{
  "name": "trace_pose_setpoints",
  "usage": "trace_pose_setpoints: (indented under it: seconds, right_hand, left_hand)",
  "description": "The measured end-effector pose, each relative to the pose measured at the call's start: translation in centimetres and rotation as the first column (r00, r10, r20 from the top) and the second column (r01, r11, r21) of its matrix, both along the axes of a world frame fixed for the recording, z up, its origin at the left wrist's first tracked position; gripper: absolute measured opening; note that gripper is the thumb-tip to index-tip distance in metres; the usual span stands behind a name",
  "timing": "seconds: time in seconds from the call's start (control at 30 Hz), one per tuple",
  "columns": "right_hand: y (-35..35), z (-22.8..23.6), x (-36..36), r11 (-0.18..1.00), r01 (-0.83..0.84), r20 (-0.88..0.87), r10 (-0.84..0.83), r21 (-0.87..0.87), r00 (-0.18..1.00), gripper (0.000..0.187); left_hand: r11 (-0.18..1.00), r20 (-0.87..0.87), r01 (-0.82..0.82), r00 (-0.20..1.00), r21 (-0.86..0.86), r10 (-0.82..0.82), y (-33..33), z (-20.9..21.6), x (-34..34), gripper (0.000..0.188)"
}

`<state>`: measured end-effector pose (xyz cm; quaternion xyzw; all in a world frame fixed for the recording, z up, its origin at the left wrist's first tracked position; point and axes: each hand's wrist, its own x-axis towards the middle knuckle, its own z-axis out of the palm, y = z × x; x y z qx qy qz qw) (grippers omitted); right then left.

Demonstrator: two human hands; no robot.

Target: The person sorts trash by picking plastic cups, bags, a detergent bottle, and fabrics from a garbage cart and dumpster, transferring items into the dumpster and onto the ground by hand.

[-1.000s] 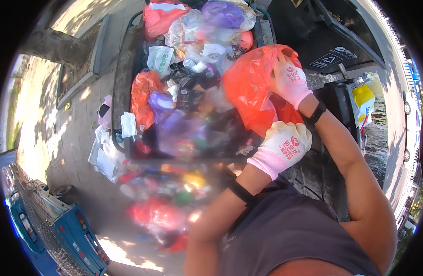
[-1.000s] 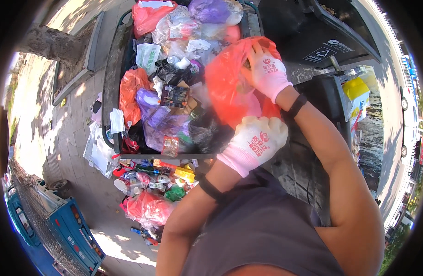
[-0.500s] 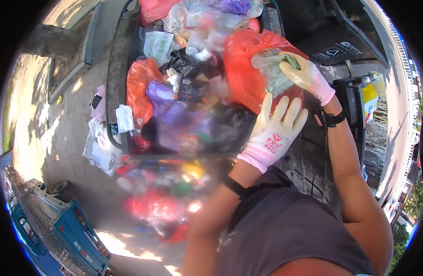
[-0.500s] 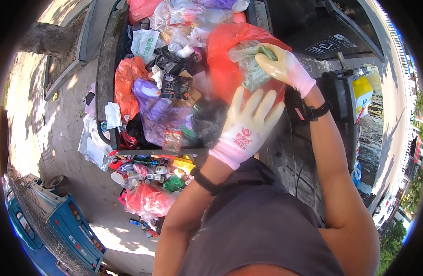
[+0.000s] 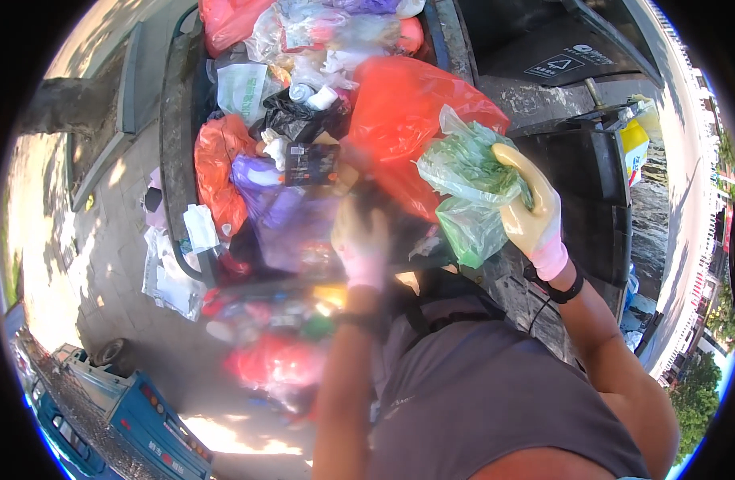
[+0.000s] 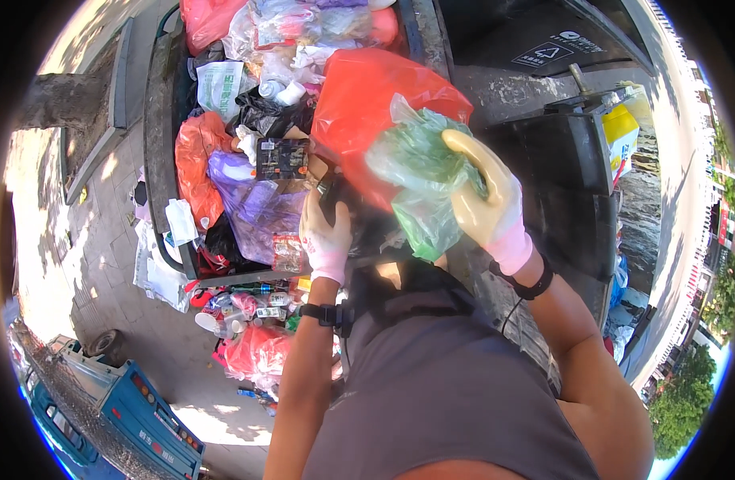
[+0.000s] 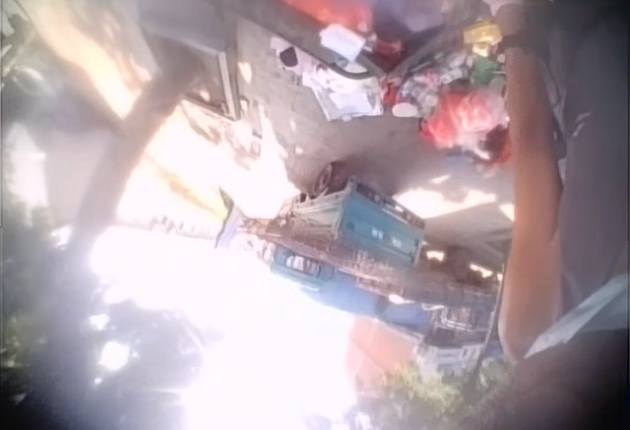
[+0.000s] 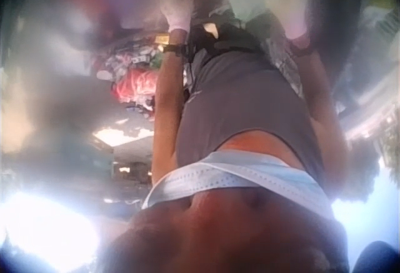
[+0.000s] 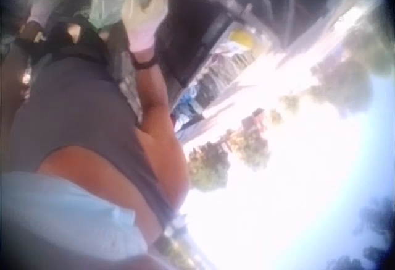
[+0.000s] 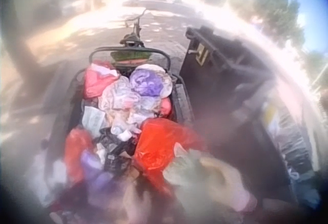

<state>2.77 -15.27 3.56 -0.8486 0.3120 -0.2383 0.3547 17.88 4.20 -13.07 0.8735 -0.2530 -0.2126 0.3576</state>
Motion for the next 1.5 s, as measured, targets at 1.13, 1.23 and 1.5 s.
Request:
trace_pose_setpoints:
  seconds: [1.13, 1.23, 1.5]
  right_hand:
    - [-7.2, -4.2, 3.3, 0.490, 0.154, -0.029, -0.253, 0.858, 0.967, 0.061]
    - [-2.6, -2.5, 1.4, 0.858, 0.349, 0.053, -0.396, 0.378, 0.917, 0.048]
    - [7.4, -6.7, -2.0, 0.946, -0.073, -0.419, 0.208, 0.316, 0.884, 0.046]
  left_hand:
    - [0.704, 0.353, 0.577, 0.611, 0.415, -0.709, -16.7, 0.1, 4.2, 0.041]
    - [0.741, 0.329, 0.573, 0.665, 0.352, -0.670, -18.0, 1.1, 5.4, 0.039]
    - [0.882, -0.133, 0.471, 0.873, -0.020, -0.469, -21.3, 10.7, 11.1, 0.042]
